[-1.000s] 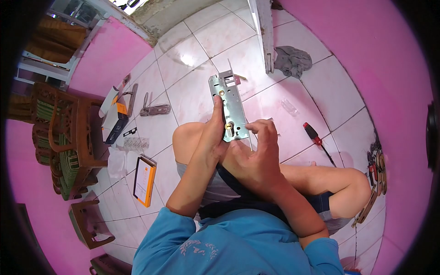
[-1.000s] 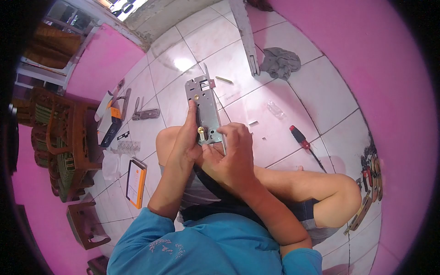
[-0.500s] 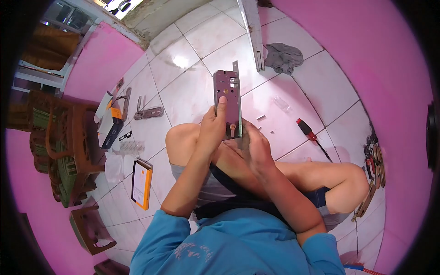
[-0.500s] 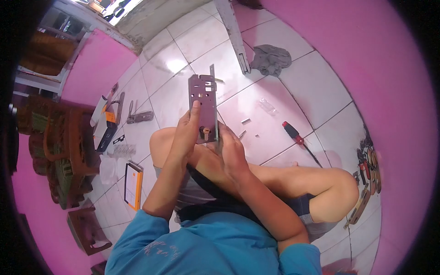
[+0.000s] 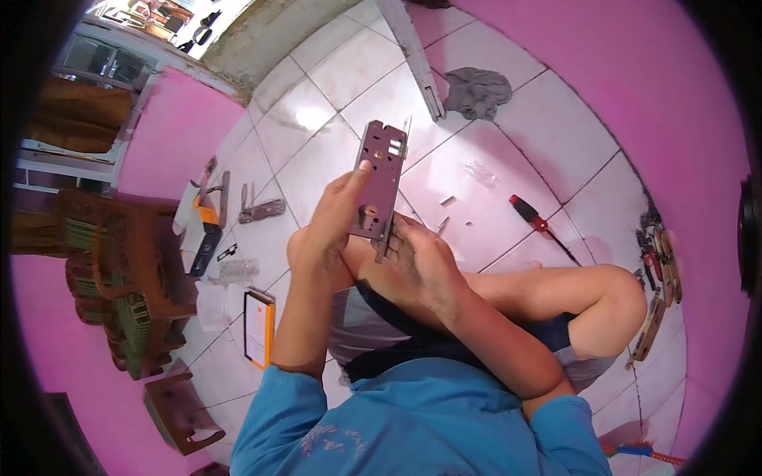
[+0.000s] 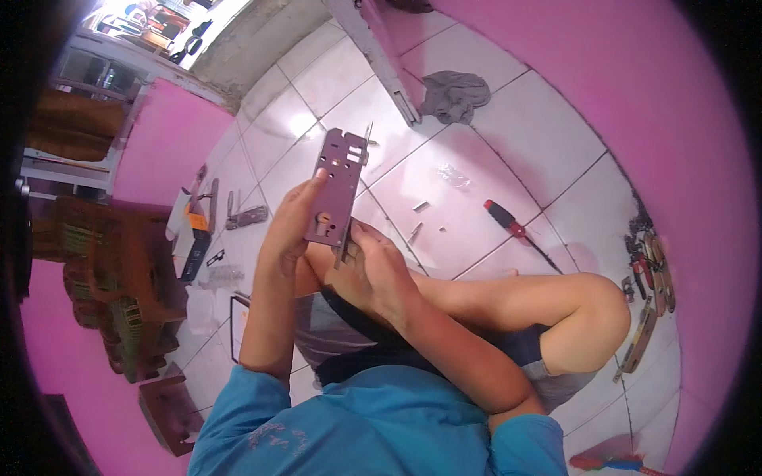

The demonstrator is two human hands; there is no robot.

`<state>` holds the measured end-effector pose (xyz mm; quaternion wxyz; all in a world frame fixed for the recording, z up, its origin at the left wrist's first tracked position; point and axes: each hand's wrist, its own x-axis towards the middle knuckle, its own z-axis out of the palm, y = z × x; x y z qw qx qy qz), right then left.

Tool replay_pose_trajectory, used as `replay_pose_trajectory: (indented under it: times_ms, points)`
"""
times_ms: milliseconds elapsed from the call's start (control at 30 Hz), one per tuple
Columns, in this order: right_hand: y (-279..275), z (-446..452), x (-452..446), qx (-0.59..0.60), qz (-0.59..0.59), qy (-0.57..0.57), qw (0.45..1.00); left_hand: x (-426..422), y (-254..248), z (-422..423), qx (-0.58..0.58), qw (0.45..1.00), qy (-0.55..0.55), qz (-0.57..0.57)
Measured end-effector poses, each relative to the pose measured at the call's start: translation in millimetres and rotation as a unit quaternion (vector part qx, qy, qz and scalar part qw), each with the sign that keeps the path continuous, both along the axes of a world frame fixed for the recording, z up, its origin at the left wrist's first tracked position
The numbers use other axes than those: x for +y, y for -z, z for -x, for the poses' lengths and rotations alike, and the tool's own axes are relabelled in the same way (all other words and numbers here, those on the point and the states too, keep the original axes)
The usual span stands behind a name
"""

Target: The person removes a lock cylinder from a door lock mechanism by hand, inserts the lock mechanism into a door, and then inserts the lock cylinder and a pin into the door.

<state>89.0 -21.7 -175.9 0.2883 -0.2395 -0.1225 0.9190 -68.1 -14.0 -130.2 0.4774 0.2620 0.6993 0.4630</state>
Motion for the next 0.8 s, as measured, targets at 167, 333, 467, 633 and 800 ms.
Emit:
replay_pose_trajectory:
  times_ms: [167,333,467,633,800]
  points:
    - [-51.9,4.3,-11.0,0.1,-0.043,-0.005,0.994,-9.6,-53.2,41.0,-0.206,0.978,0.008,-0.028]
    - [-82.7,15.6,-13.0,0.084,-0.201,-0.002,0.976,-18.5,-90.4,58.6,-0.269,0.95,0.067,-0.141]
    - [-94.0,19.6,-24.0,0.075,-0.3,0.048,0.95,-22.9,-100.2,48.6,-0.343,0.913,0.09,-0.204]
    - [-104.1,11.3,-26.1,0.067,-0.337,0.063,0.937,-32.1,-102.3,44.1,-0.357,0.9,0.065,-0.243]
    - [-106.1,8.6,-29.0,0.052,-0.366,0.094,0.924,-28.8,-92.8,41.5,-0.396,0.875,0.103,-0.259]
